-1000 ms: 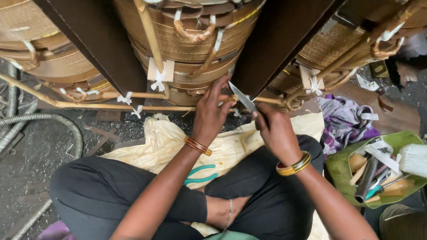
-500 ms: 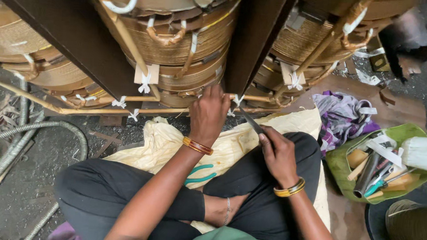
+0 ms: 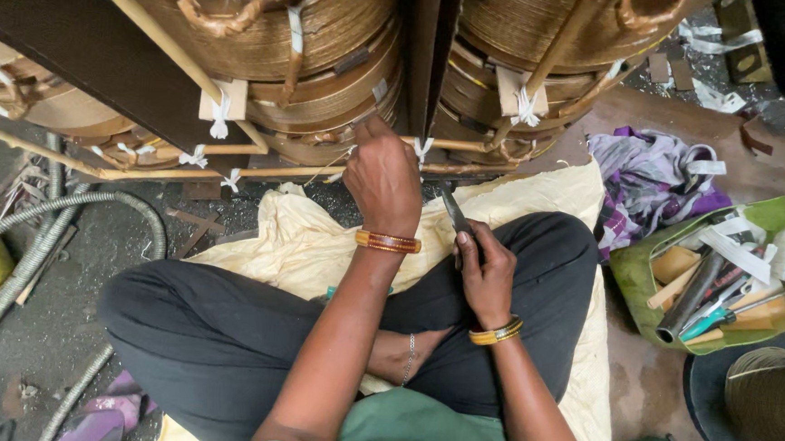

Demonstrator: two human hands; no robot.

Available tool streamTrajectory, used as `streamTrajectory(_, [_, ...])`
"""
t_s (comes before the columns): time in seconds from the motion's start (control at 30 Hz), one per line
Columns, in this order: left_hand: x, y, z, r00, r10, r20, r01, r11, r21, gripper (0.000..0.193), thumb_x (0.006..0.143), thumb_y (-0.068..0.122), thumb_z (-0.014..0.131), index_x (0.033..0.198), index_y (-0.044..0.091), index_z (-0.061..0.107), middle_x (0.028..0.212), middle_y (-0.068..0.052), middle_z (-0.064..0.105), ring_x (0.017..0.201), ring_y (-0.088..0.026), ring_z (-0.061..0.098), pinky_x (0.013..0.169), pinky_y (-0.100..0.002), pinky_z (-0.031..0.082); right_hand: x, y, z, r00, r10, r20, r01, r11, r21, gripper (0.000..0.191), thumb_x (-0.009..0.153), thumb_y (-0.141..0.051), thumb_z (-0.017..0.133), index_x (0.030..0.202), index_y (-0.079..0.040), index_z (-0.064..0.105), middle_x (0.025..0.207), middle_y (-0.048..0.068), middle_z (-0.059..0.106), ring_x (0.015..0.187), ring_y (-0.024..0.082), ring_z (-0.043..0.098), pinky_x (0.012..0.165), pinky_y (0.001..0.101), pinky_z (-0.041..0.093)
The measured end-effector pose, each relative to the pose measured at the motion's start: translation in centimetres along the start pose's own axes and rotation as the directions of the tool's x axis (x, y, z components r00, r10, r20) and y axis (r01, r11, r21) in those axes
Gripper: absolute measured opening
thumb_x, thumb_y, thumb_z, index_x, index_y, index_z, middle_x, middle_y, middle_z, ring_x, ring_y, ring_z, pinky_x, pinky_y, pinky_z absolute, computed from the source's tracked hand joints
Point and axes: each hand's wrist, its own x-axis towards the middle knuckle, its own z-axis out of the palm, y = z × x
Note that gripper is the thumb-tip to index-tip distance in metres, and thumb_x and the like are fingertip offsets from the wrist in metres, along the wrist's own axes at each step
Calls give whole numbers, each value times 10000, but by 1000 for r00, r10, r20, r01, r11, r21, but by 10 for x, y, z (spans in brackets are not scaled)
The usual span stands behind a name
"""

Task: The person sits cross-legged on the floor and repairs a copper-wound electrical component. They use a knife to scrape and trim the copper wire, then use pliers to bend and secure the wire ends. The person works on multiple stacked components in a workshop setting.

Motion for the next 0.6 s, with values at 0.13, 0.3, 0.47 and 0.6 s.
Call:
streamTrajectory(0.13, [-1, 10, 13, 999, -1, -40, 2, 1000, 30, 250, 844, 37, 735, 1008, -49, 569, 974, -241, 669, 793, -401, 728, 668, -467, 589, 2, 14, -5, 999, 22, -25, -22, 1000, -8, 167, 1044, -142, 603, 1090, 3, 674, 690, 38, 623, 578, 103, 592, 561, 276, 474])
streamTrajectory(0.3, [-2, 0, 20, 999, 12, -36, -14, 998, -60, 320, 780, 35, 777, 1001, -66, 569, 956, -240, 672, 793, -411, 723, 663, -469, 584, 4, 21, -14, 999, 15, -38, -14, 1000, 23, 180, 1056, -148, 585, 1113, 4, 662, 704, 41, 631, 583, 107, 597, 562, 282, 482])
streamTrajectory(0.47, [-3, -28, 21, 989, 128, -77, -138, 981, -137, 194, 878, 45, 701, 978, -51, 566, 915, -240, 650, 818, -445, 685, 683, -494, 555, 4, 15, -9, 995, -57, -79, 45, 989, -139, 195, 1057, -138, 588, 1159, 13, 657, 794, 118, 667, 679, 203, 659, 658, 336, 514])
streamTrajectory(0.6, [-5, -49, 22, 980, 172, -99, -193, 944, -268, 98, 962, 30, 617, 952, -40, 549, 934, -254, 631, 818, -455, 656, 675, -504, 531, 4, 3, 6, 992, -114, -51, 105, 982, -156, 207, 1051, -137, 594, 1191, 7, 648, 866, 159, 684, 757, 264, 690, 716, 366, 532])
